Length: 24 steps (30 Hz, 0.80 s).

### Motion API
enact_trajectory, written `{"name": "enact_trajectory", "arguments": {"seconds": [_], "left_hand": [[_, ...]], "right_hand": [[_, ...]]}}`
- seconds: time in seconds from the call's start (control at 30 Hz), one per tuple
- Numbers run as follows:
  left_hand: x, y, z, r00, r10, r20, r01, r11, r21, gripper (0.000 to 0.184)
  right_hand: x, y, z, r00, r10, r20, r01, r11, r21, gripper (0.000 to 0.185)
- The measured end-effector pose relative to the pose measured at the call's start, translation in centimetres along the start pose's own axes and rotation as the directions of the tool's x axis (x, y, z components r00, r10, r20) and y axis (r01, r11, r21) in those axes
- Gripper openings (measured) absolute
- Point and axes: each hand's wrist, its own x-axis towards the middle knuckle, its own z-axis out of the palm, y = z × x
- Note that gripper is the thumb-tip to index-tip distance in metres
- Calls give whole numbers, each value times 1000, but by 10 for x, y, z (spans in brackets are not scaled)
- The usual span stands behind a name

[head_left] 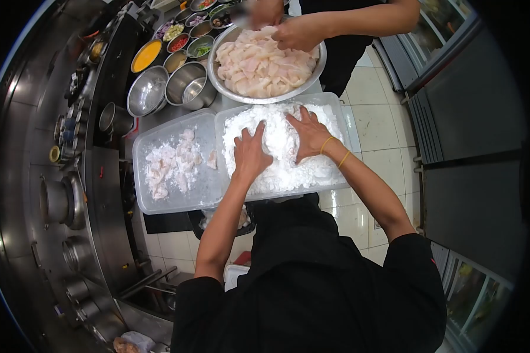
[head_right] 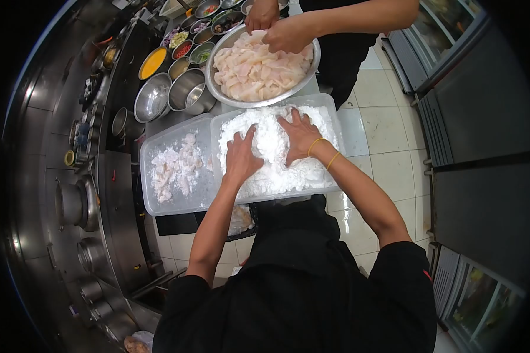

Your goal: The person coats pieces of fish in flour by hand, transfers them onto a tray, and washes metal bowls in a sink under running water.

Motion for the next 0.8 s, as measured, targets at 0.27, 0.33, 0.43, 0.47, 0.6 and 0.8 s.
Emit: {"name": "enact_trajectory", "arguments": {"seconds": [0.27, 0.33, 0.43, 0.47, 0.6, 0.8], "left_hand": [[19, -23, -14, 984, -47, -169, -43, 871, -489, 60], [9, -18, -27, 983, -57, -177, -48, 842, -537, 59], [-1, -35, -18, 983, -45, -180, -47, 880, -473, 58], [-4, -47, -3, 981, -26, -193, -59, 904, -423, 59], [-19, -48, 1, 993, -11, -119, -12, 981, -193, 74], [-3, -30, -4, 989, -148, -2, 147, 983, -109, 77]], "right_hand": [[27, 3, 14, 986, -33, -160, 86, 938, 336, 67], [23, 2, 1, 989, -28, -145, 86, 909, 409, 57], [16, 18, -8, 989, -91, -119, 122, 951, 283, 57], [14, 28, 0, 977, -101, -185, 136, 972, 189, 57], [-5, 28, -16, 992, 23, -122, -10, 994, 109, 67], [5, 16, -16, 971, 227, -73, -224, 973, 51, 79]]}}
